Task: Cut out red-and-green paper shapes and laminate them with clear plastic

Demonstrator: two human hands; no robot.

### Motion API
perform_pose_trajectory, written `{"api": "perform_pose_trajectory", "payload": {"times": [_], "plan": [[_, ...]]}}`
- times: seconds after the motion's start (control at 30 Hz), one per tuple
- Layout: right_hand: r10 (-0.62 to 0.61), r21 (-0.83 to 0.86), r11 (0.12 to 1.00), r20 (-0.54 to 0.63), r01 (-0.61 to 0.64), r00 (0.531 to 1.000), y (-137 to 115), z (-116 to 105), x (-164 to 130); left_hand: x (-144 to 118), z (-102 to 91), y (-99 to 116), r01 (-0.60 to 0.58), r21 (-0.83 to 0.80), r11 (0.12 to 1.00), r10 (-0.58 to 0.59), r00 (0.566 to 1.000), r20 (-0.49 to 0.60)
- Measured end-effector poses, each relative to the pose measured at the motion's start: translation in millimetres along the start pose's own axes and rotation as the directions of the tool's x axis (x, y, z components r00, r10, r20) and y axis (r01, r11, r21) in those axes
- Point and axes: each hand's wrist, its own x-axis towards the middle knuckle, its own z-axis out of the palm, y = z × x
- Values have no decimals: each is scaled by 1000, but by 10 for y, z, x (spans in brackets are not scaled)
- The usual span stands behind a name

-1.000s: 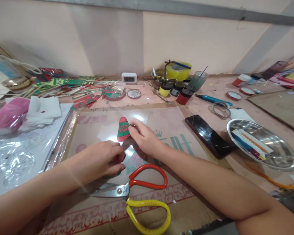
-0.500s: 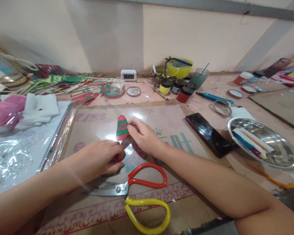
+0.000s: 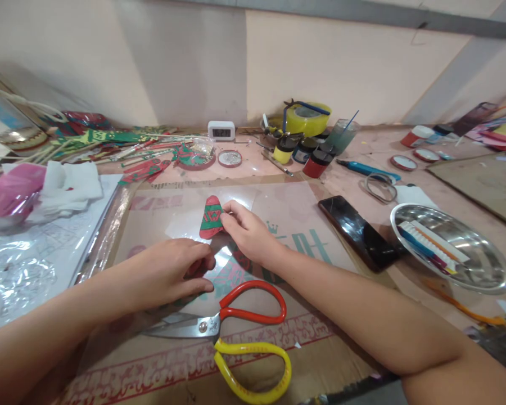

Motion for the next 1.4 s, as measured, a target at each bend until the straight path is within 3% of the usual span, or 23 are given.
{"api": "perform_pose_trajectory", "payload": {"times": [0.5, 0.83, 1.4], "plan": [[13, -48, 999, -20, -14, 1000, -29, 13, -16, 78, 94, 42, 63, 192, 979, -68, 998, 18], [17, -3, 1000, 18, -17, 1000, -48, 11, -10, -17, 8, 4, -29, 17, 999, 29, 1000, 0], [29, -2, 1000, 18, -29, 999, -44, 17, -18, 7, 80, 83, -28, 167, 986, 35, 999, -36]]}}
